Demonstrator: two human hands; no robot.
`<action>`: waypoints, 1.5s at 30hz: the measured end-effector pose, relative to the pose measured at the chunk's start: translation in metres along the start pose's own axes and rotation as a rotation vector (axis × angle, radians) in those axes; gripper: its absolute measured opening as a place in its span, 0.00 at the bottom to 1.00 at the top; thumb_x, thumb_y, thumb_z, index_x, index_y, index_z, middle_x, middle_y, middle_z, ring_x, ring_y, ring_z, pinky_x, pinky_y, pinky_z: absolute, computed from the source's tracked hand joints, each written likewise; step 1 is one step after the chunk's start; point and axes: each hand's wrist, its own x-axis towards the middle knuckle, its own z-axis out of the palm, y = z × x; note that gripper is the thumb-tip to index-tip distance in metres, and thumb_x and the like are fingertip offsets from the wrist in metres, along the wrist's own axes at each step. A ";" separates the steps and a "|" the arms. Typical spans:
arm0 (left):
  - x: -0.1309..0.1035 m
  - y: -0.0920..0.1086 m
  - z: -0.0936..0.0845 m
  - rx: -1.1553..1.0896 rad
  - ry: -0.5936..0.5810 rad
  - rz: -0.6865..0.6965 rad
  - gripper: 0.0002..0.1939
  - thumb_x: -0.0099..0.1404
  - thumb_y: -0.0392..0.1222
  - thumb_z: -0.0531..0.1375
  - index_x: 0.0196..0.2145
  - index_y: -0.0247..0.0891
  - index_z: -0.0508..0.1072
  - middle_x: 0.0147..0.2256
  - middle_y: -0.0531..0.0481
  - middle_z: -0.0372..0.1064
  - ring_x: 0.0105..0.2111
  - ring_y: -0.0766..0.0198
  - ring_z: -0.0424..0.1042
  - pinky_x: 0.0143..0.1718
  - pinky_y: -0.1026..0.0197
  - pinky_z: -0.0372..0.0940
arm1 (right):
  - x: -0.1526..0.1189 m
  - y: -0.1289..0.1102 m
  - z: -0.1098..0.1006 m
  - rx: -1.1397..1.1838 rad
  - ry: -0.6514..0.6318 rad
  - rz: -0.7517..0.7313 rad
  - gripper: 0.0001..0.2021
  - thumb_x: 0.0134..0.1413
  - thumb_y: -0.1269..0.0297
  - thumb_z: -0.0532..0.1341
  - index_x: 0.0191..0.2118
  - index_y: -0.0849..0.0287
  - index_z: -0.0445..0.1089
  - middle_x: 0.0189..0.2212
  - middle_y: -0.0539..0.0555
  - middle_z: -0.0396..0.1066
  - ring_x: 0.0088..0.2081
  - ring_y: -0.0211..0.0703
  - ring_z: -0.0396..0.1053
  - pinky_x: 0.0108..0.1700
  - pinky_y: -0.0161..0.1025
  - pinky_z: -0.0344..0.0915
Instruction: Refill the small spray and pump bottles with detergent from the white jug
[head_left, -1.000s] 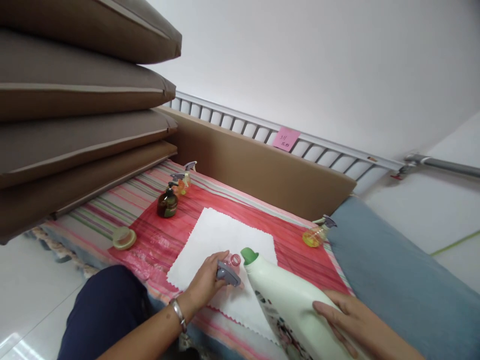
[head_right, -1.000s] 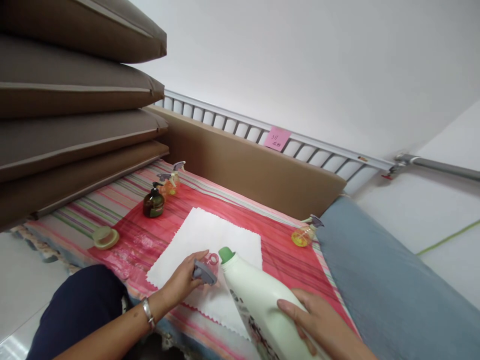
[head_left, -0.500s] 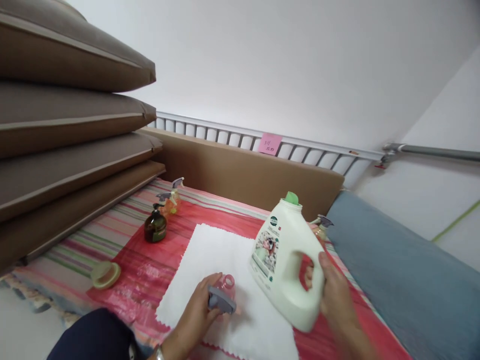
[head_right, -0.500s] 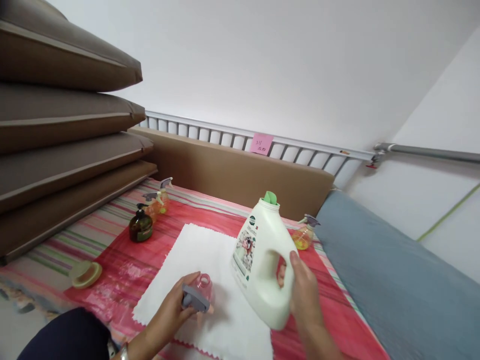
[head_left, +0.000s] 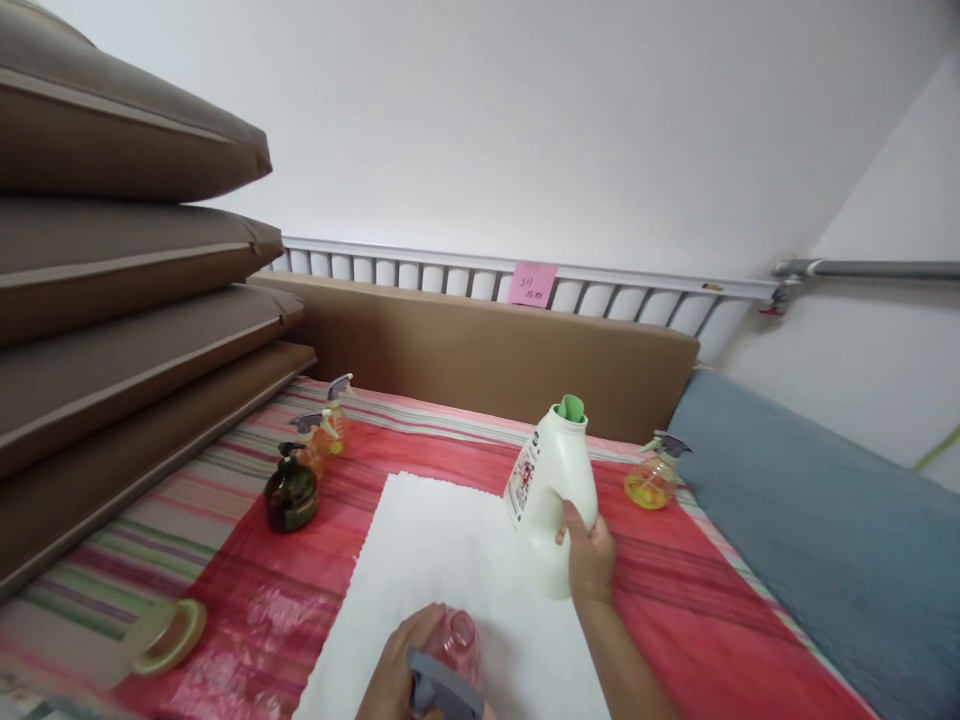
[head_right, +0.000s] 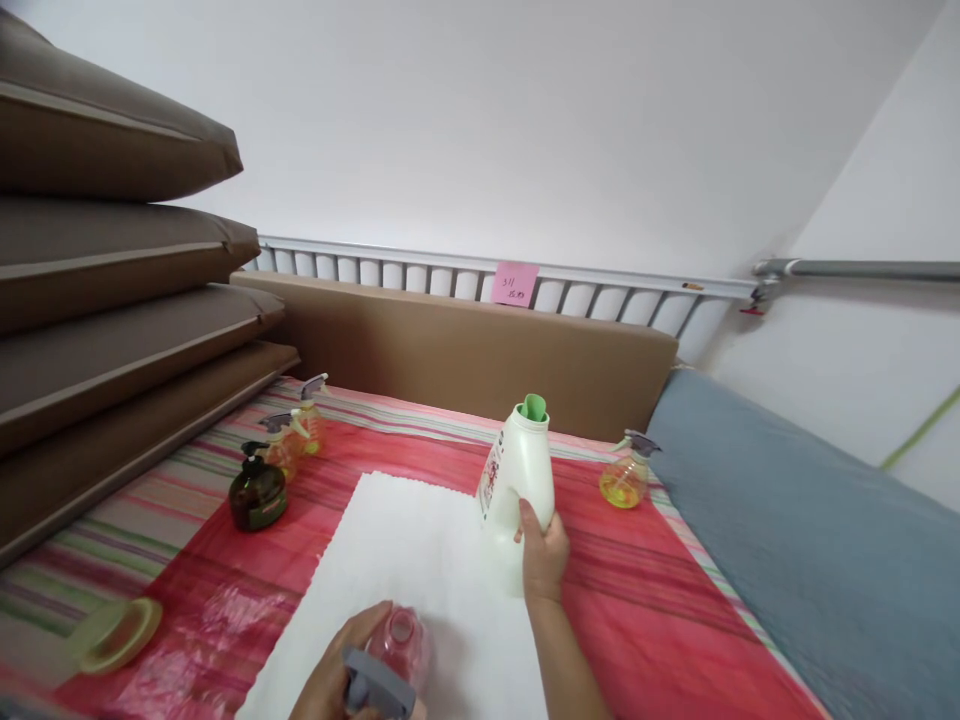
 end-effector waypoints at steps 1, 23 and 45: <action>0.000 -0.001 0.001 0.004 0.005 0.003 0.35 0.55 0.49 0.64 0.59 0.53 0.59 0.58 0.44 0.60 0.57 0.43 0.60 0.57 0.43 0.57 | 0.000 0.002 -0.001 -0.015 -0.019 -0.004 0.21 0.44 0.42 0.61 0.20 0.55 0.60 0.13 0.45 0.64 0.18 0.41 0.63 0.24 0.37 0.58; 0.011 0.054 -0.007 -0.094 0.041 -0.078 0.35 0.49 0.25 0.58 0.56 0.41 0.64 0.55 0.43 0.63 0.55 0.53 0.63 0.56 0.50 0.57 | -0.176 -0.049 -0.047 -0.115 -0.611 -0.135 0.13 0.43 0.63 0.64 0.39 0.55 0.71 0.36 0.53 0.76 0.37 0.46 0.72 0.39 0.40 0.67; 0.013 0.060 -0.014 0.102 0.060 -0.120 0.31 0.50 0.35 0.64 0.52 0.37 0.64 0.53 0.42 0.67 0.53 0.52 0.66 0.56 0.51 0.58 | -0.145 -0.099 -0.073 -0.097 -0.527 -0.121 0.08 0.49 0.59 0.58 0.33 0.57 0.68 0.30 0.52 0.74 0.33 0.47 0.71 0.36 0.41 0.64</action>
